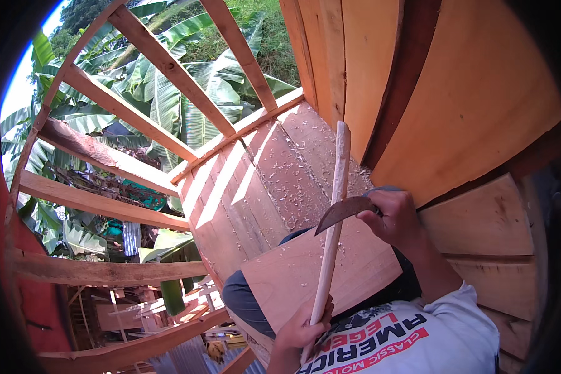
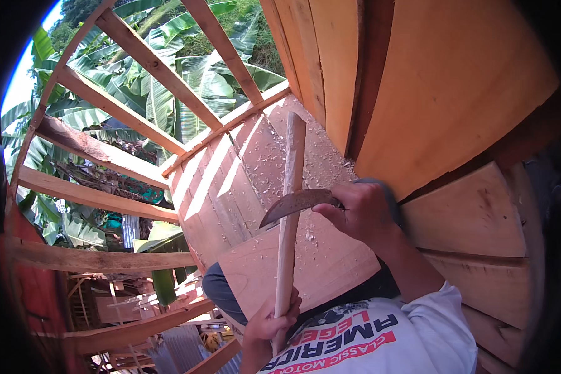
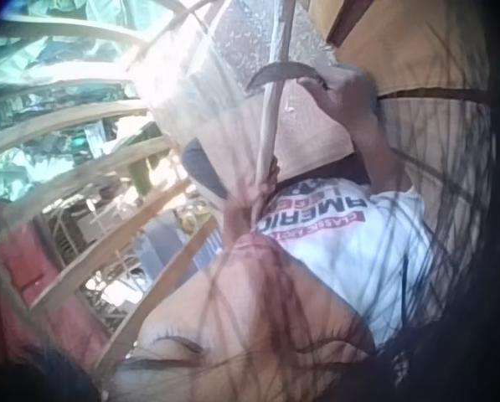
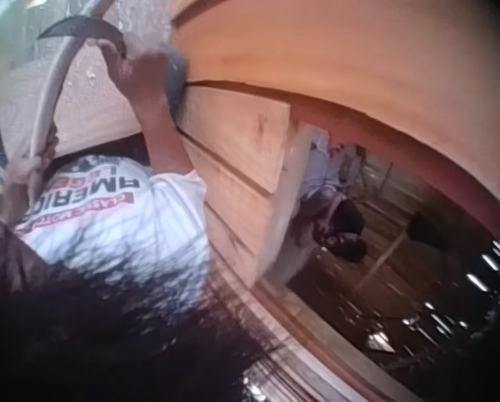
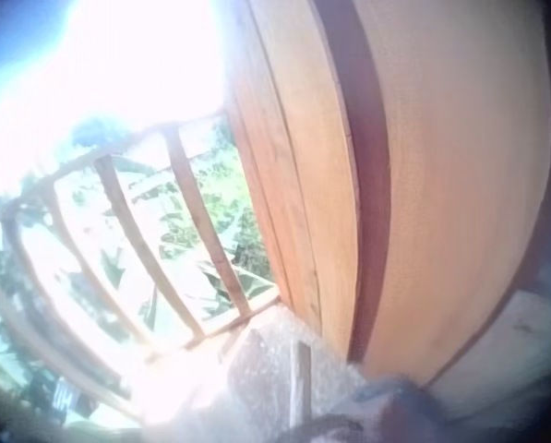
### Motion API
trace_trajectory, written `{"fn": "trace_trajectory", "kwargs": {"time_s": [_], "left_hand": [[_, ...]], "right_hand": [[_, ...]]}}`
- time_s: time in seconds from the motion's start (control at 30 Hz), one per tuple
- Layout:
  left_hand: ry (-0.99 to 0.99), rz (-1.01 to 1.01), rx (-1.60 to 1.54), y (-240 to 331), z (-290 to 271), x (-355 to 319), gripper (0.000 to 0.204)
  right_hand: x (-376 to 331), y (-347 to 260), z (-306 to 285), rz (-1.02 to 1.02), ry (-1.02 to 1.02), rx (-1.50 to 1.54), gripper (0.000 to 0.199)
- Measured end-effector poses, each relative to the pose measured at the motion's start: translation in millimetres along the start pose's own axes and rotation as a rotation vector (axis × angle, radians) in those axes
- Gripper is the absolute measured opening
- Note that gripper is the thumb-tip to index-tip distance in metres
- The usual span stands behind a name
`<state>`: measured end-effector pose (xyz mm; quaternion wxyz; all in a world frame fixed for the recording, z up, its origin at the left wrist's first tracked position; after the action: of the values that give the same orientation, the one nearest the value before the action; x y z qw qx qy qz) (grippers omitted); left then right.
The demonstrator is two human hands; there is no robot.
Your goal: The person is sitting cross-legged on a wooden floor, using a curved knife to shave and smooth a long, thin piece of wood. They hold the wood in their left hand and repeatedly scrape the blade along its length to remove bark and rough edges.
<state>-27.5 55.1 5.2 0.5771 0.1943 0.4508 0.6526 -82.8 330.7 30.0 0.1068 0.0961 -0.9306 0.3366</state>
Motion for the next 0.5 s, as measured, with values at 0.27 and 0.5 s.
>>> {"fn": "trace_trajectory", "kwargs": {"time_s": [0.27, 0.5], "left_hand": [[0.07, -0.021, -0.063, 7.8, 2.2, -5.4, 0.035], [0.072, 0.045, -0.138, 10.5, 14.2, -7.5, 0.041]], "right_hand": [[-3.6, -15.2, 7.5, -0.14, -0.164, 0.024, 0.049], [3.7, -16.4, 5.9, -0.178, 0.009, -0.111, 0.047]]}}
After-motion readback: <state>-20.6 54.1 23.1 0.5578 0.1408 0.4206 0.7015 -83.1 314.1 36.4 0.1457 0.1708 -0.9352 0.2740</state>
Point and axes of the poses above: each hand's wrist, its own x-axis towards the middle knuckle, its own z-axis out of the palm, y = z × x, the point moved 1 cm from there along x, towards the middle knuckle, and after that the axes turned 15 degrees about -y, right-handed, at the moved point
